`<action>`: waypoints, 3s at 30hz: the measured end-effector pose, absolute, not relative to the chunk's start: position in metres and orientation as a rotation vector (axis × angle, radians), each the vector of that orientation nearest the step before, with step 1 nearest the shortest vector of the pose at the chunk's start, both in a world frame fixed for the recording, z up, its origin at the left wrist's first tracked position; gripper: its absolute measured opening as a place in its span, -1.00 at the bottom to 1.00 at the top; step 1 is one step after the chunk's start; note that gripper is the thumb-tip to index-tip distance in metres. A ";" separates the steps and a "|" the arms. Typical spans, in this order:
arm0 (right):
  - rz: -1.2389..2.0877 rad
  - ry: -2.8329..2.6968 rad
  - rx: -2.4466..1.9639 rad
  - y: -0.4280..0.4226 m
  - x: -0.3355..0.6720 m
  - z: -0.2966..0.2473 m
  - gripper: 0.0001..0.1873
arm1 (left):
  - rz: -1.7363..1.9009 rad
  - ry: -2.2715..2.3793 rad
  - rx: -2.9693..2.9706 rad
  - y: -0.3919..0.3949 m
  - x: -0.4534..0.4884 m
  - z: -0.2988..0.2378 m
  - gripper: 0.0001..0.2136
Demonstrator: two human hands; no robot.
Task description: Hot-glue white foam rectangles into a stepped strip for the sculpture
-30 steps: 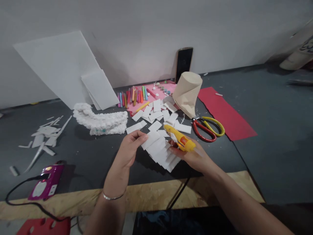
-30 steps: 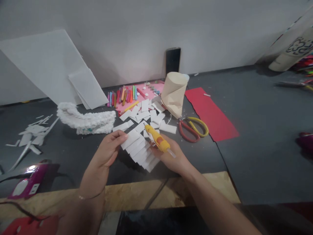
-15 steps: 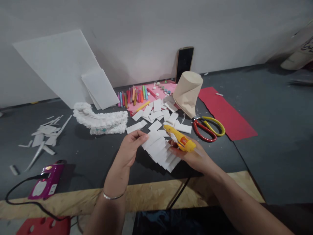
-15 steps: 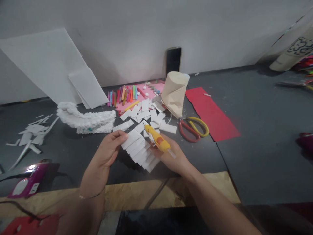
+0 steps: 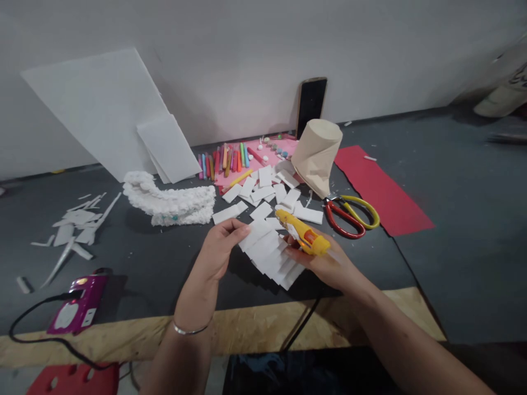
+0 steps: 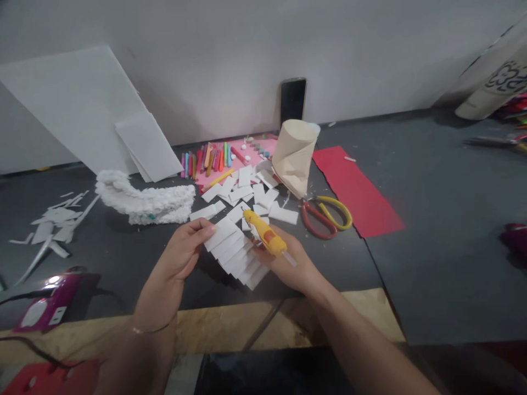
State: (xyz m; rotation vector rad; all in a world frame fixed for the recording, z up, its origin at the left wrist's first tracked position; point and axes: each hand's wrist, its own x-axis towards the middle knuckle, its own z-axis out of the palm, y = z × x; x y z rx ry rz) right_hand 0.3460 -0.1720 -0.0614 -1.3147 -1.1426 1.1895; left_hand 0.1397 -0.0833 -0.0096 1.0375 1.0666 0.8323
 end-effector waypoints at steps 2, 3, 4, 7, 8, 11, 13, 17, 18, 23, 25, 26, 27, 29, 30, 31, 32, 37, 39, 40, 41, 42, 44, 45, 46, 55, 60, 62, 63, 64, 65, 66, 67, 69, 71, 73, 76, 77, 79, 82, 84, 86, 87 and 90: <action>1.189 -1.149 -1.320 -0.172 0.346 -0.061 -0.80 | 0.830 1.067 1.034 -0.083 0.140 -0.010 -0.71; 1.190 -1.151 -1.317 -0.172 0.346 -0.061 -0.80 | 0.828 1.067 1.032 -0.083 0.140 -0.010 -0.71; 1.195 -1.154 -1.312 -0.172 0.346 -0.061 -0.81 | 0.829 1.066 1.030 -0.083 0.140 -0.010 -0.71; 1.201 -1.149 -1.303 -0.172 0.346 -0.063 -0.80 | 0.831 1.065 1.029 -0.083 0.140 -0.010 -0.71; 1.197 -1.145 -1.307 -0.173 0.346 -0.063 -0.79 | 0.834 1.064 1.031 -0.083 0.140 -0.010 -0.71; 1.183 -1.145 -1.337 -0.173 0.346 -0.065 -0.78 | 0.835 1.055 1.033 -0.083 0.139 -0.011 -0.72; 1.179 -1.148 -1.349 -0.173 0.346 -0.065 -0.77 | 0.834 1.054 1.032 -0.083 0.139 -0.011 -0.72; 1.172 -1.145 -1.342 -0.172 0.347 -0.065 -0.77 | 0.828 1.060 1.036 -0.083 0.139 -0.010 -0.72; 1.169 -1.147 -1.340 -0.172 0.347 -0.065 -0.77 | 0.826 1.060 1.041 -0.083 0.139 -0.010 -0.72; 1.172 -1.151 -1.352 -0.172 0.346 -0.061 -0.77 | 0.831 1.055 1.054 -0.083 0.138 -0.010 -0.72; 1.173 -1.149 -1.354 -0.172 0.346 -0.059 -0.76 | 0.831 1.051 1.047 -0.083 0.138 -0.010 -0.72; 1.173 -1.149 -1.354 -0.172 0.346 -0.059 -0.75 | 0.830 1.050 1.045 -0.083 0.138 -0.010 -0.72; 1.171 -1.150 -1.354 -0.172 0.346 -0.059 -0.75 | 0.832 1.050 1.044 -0.083 0.139 -0.010 -0.71; 1.172 -1.151 -1.355 -0.172 0.345 -0.059 -0.76 | 0.834 1.051 1.046 -0.083 0.139 -0.010 -0.71; 1.172 -1.148 -1.355 -0.172 0.345 -0.059 -0.76 | 0.835 1.053 1.048 -0.083 0.139 -0.010 -0.71; 1.175 -1.145 -1.357 -0.172 0.345 -0.059 -0.77 | 0.835 1.056 1.049 -0.083 0.139 -0.010 -0.71; 1.178 -1.141 -1.358 -0.172 0.345 -0.059 -0.77 | 0.834 1.057 1.051 -0.083 0.139 -0.010 -0.71; 1.189 -1.130 -1.370 -0.171 0.345 -0.057 -0.75 | 0.829 1.053 1.051 -0.083 0.139 -0.010 -0.71; 1.185 -1.136 -1.375 -0.171 0.345 -0.056 -0.75 | 0.828 1.051 1.051 -0.083 0.139 -0.010 -0.71; 1.186 -1.140 -1.375 -0.172 0.345 -0.056 -0.75 | 0.829 1.052 1.054 -0.083 0.139 -0.010 -0.71; 1.187 -1.139 -1.373 -0.172 0.345 -0.055 -0.75 | 0.831 1.052 1.057 -0.083 0.139 -0.010 -0.71; 1.190 -1.137 -1.370 -0.172 0.345 -0.056 -0.75 | 0.834 1.054 1.061 -0.084 0.140 -0.010 -0.71; 1.191 -1.129 -1.371 -0.172 0.345 -0.056 -0.75 | 0.836 1.058 1.067 -0.084 0.140 -0.010 -0.71; 1.190 -1.129 -1.377 -0.171 0.345 -0.057 -0.74 | 0.837 1.058 1.069 -0.084 0.140 -0.010 -0.71; 1.184 -1.130 -1.384 -0.171 0.344 -0.057 -0.74 | 0.836 1.056 1.069 -0.083 0.140 -0.011 -0.71; 1.138 -1.136 -1.420 -0.169 0.343 -0.051 -0.77 | 0.845 0.999 1.007 -0.082 0.139 -0.015 -0.64; 1.128 -1.018 -1.449 -0.168 0.341 -0.051 -0.69 | 0.830 0.964 1.030 -0.084 0.139 -0.016 -0.61; 1.142 -0.963 -1.443 -0.168 0.341 -0.053 -0.65 | 0.816 0.976 1.057 -0.084 0.139 -0.017 -0.63; 1.148 -0.949 -1.440 -0.168 0.341 -0.055 -0.63 | 0.808 0.983 1.071 -0.084 0.139 -0.017 -0.63; 1.150 -0.940 -1.439 -0.168 0.341 -0.056 -0.62 | 0.802 0.991 1.080 -0.084 0.139 -0.018 -0.64; 1.153 -0.938 -1.439 -0.167 0.341 -0.058 -0.61 | 0.797 0.996 1.087 -0.084 0.139 -0.018 -0.65; 1.154 -0.941 -1.438 -0.167 0.341 -0.059 -0.61 | 0.793 0.999 1.092 -0.084 0.139 -0.019 -0.65; 1.153 -0.945 -1.437 -0.167 0.342 -0.060 -0.61 | 0.793 1.002 1.098 -0.084 0.139 -0.019 -0.66; 1.147 -0.954 -1.435 -0.167 0.341 -0.060 -0.61 | 0.798 1.012 1.111 -0.084 0.139 -0.020 -0.67; 1.150 -0.964 -1.432 -0.167 0.340 -0.057 -0.63 | 0.804 1.023 1.119 -0.083 0.140 -0.020 -0.69; 1.167 -0.970 -1.437 -0.168 0.339 -0.053 -0.65 | 0.805 1.030 1.120 -0.083 0.140 -0.020 -0.70; 1.176 -0.961 -1.477 -0.169 0.338 -0.045 -0.67 | 0.800 1.031 1.111 -0.083 0.139 -0.020 -0.70; 1.174 -0.955 -1.497 -0.169 0.337 -0.043 -0.67 | 0.799 1.030 1.104 -0.083 0.139 -0.020 -0.69; 1.171 -0.958 -1.529 -0.170 0.338 -0.040 -0.66 | 0.797 1.029 1.089 -0.083 0.139 -0.019 -0.68; 1.176 -0.972 -1.547 -0.169 0.341 -0.039 -0.62 | 0.785 1.038 1.070 -0.082 0.139 -0.019 -0.66; 1.196 -0.939 -1.543 -0.168 0.343 -0.041 -0.61 | 0.774 1.040 1.056 -0.083 0.138 -0.018 -0.66; 1.205 -0.902 -1.526 -0.167 0.346 -0.043 -0.61 | 0.772 1.042 1.045 -0.083 0.138 -0.018 -0.66; 1.200 -0.900 -1.518 -0.167 0.347 -0.043 -0.62 | 0.768 1.042 1.046 -0.083 0.138 -0.017 -0.67; 1.181 -0.929 -1.497 -0.166 0.349 -0.042 -0.66 | 0.706 1.043 1.093 -0.085 0.139 -0.016 -0.68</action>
